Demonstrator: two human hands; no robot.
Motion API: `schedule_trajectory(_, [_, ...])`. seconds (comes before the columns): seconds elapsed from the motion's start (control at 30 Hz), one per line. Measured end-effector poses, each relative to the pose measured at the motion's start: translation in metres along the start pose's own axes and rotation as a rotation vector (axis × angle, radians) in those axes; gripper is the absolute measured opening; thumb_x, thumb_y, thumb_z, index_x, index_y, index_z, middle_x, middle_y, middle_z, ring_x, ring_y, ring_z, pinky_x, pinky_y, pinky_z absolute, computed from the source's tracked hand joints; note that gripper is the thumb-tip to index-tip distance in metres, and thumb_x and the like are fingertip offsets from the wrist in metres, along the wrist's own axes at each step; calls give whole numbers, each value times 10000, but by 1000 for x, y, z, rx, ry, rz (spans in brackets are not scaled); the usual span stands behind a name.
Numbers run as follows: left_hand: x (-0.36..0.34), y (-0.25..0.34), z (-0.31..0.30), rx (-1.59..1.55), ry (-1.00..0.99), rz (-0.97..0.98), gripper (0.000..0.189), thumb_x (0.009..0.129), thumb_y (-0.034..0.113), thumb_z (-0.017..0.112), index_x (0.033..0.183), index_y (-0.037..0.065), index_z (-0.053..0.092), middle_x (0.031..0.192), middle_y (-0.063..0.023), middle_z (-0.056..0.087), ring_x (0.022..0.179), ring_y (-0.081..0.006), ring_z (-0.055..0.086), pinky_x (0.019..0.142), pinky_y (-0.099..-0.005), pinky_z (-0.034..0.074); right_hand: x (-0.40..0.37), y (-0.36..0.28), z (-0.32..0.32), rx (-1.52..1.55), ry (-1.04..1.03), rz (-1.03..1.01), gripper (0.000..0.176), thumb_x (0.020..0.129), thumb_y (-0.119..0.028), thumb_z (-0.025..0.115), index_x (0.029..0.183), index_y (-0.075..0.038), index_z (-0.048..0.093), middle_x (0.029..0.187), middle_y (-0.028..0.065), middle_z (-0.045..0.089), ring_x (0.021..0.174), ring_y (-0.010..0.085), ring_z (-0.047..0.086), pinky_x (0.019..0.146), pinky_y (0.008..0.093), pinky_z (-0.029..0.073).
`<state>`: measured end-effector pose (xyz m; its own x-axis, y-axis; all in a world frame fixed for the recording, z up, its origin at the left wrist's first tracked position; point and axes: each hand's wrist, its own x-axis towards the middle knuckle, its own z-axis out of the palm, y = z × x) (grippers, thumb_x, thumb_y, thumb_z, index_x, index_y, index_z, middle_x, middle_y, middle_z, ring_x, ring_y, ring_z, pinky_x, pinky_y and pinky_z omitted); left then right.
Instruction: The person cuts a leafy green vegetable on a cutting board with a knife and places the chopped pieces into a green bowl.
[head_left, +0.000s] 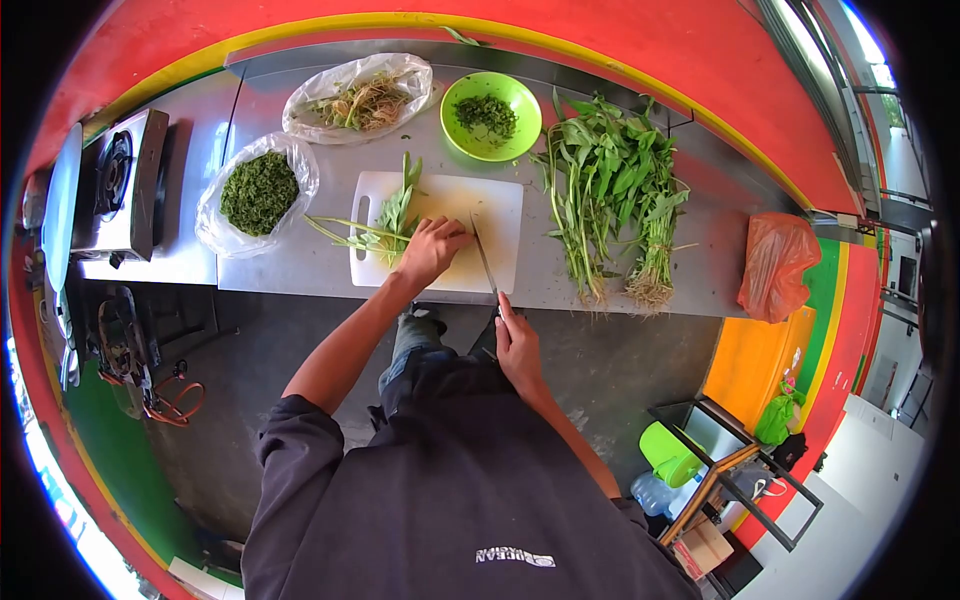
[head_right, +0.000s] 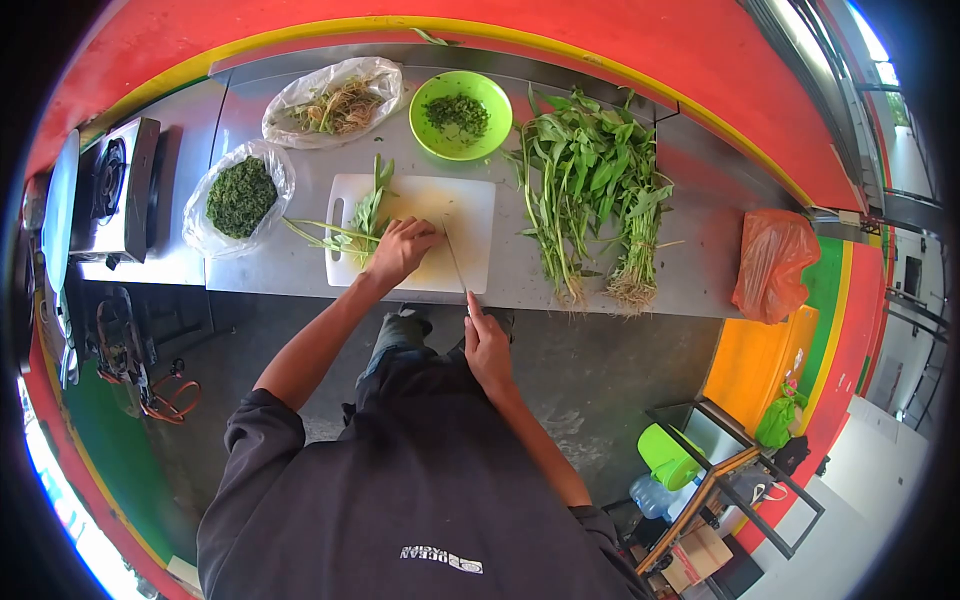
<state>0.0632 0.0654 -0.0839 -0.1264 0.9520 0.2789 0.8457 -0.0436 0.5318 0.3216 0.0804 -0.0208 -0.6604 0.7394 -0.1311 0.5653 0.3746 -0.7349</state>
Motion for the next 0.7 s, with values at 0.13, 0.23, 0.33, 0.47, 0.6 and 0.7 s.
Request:
schedule_trajectory(0.13, [-1,5,-5,38,-36,-18,245,824,105,636,1036,167,742,999,7,640,965,-190,615,842,-387,451,12,2,13,-26,78,-67,484,998,-101,581,1477,-132,512,852,190,620,766,378,638,709,463,511])
schedule_trajectory(0.23, [0,4,-8,39,-39,-12,242,818,88,659,1033,155,747,996,0,647,958,-198,620,827,-387,455,23,0,15,-43,8,27,493,996,-102,583,1481,-140,506,868,201,632,795,394,648,720,465,515])
schedule_trajectory(0.33, [0,-2,-5,-4,-25,-4,237,816,73,681,1031,146,752,997,-11,653,958,-206,622,810,-388,459,17,-5,9,8,62,-25,510,987,-82,601,1486,-114,498,829,207,624,754,385,630,707,446,504])
schedule_trajectory(0.47, [-1,-1,-5,-32,-33,-8,244,836,82,616,1028,155,748,997,1,641,983,-200,616,851,-385,449,7,2,13,23,109,-112,511,987,-80,601,1486,-115,498,824,200,624,756,386,631,704,448,504])
schedule_trajectory(0.6, [-1,4,-7,-17,-58,-19,239,837,84,616,1025,151,747,999,-1,642,983,-201,617,858,-383,448,18,5,21,-59,58,-45,501,991,-91,591,1483,-120,499,860,204,639,768,392,638,705,459,512])
schedule_trajectory(0.7, [1,4,-8,35,-81,-29,218,836,89,682,1036,140,751,978,-19,651,948,-212,623,814,-390,463,26,4,22,-50,35,1,501,995,-108,585,1486,-130,493,883,206,645,781,397,648,704,470,519])
